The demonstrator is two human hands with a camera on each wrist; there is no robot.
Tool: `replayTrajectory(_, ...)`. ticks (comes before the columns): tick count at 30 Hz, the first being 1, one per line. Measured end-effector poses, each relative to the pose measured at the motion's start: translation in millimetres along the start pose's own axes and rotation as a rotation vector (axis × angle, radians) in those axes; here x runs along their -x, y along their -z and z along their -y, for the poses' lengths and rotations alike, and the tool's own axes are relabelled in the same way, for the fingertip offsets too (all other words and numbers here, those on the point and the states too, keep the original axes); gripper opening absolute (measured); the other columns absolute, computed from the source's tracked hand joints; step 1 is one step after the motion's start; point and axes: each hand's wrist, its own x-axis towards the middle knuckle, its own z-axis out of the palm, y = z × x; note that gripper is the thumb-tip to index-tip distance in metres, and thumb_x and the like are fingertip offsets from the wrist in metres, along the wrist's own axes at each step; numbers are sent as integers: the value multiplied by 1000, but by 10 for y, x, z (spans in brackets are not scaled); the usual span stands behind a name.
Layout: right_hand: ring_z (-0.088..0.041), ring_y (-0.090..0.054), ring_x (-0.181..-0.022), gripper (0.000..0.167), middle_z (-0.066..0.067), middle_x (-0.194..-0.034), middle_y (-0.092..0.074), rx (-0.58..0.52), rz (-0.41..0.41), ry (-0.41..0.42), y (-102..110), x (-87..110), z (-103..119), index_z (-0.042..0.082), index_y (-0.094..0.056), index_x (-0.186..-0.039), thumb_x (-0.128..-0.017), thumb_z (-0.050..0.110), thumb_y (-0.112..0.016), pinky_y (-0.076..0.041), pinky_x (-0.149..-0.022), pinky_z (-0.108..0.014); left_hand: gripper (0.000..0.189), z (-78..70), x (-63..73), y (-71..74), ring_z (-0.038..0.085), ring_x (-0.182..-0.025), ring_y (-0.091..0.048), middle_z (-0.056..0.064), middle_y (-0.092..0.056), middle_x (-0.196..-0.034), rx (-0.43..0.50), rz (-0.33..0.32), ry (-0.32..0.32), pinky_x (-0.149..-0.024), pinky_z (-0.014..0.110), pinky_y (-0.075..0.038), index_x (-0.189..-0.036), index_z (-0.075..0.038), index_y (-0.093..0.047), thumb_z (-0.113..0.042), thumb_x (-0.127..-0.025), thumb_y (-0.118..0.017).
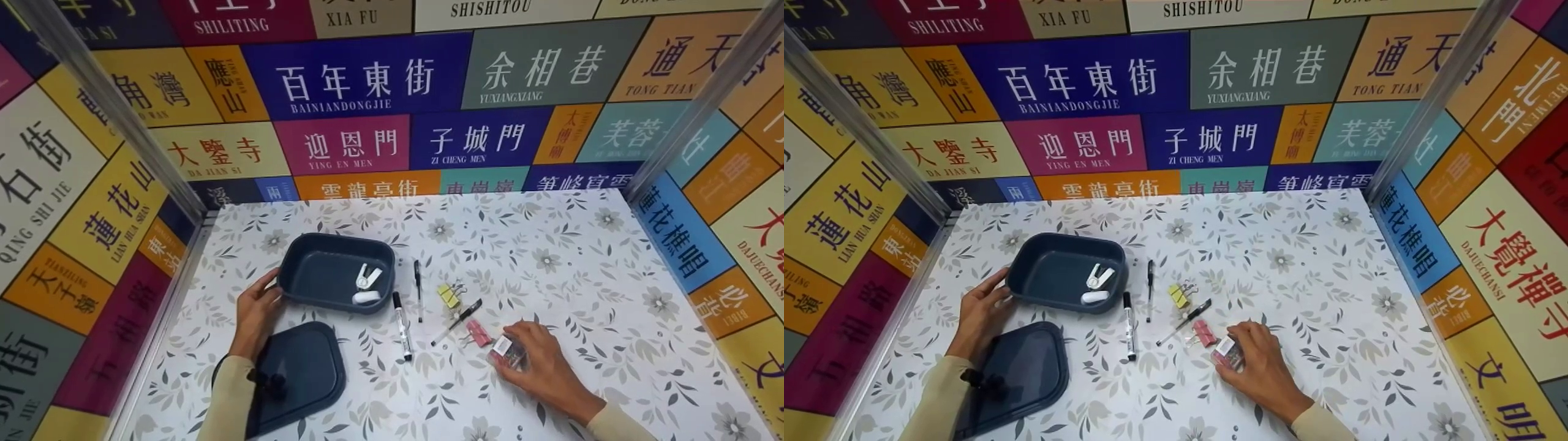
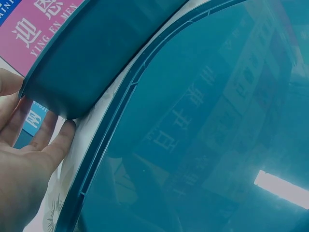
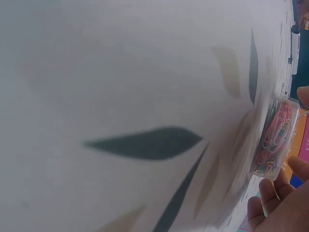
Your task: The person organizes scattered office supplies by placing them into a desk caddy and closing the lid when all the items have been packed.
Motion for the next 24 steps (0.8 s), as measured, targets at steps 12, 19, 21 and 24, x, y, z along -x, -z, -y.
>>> replayTrajectory(12, -27, -60, -114, 69, -7, -122, -68, 57, -6, -34, -2, 53, -25, 3, -70, -131, -75, 32, -100, -47, -96, -57, 49, -2, 7, 2, 24, -112, -73, 29, -66, -143, 40, 11, 9, -95, 38, -60, -153, 3, -62, 10, -105, -61)
replayTrajectory(19, -24, -58, -103, 76, -7, -110, -65, 87, -22, -80, -18, 80, -14, 0, -66, -128, -71, 34, -102, -48, -91, -53, 49, 8, 7, -2, 23, -114, -73, 27, -68, -142, 44, 19, 9, -97, 37, -60, -155, 5, -59, 10, -106, -61)
replayTrajectory(21, -22, -56, -101, 77, -5, -108, -62, 97, -19, -100, -23, 88, -7, 1, -64, -127, -70, 36, -102, -47, -90, -53, 49, 12, 8, -2, 23, -114, -72, 27, -68, -140, 54, 25, 9, -97, 36, -60, -155, 6, -58, 11, -106, -60)
replayTrajectory(24, -23, -55, -101, 75, -5, -107, -61, 109, -14, -109, -31, 100, -6, 3, -64, -124, -68, 36, -103, -47, -89, -52, 49, 19, 11, 1, 24, -111, -72, 27, -70, -135, 65, 26, 7, -95, 38, -60, -154, 5, -60, 12, -105, -60)
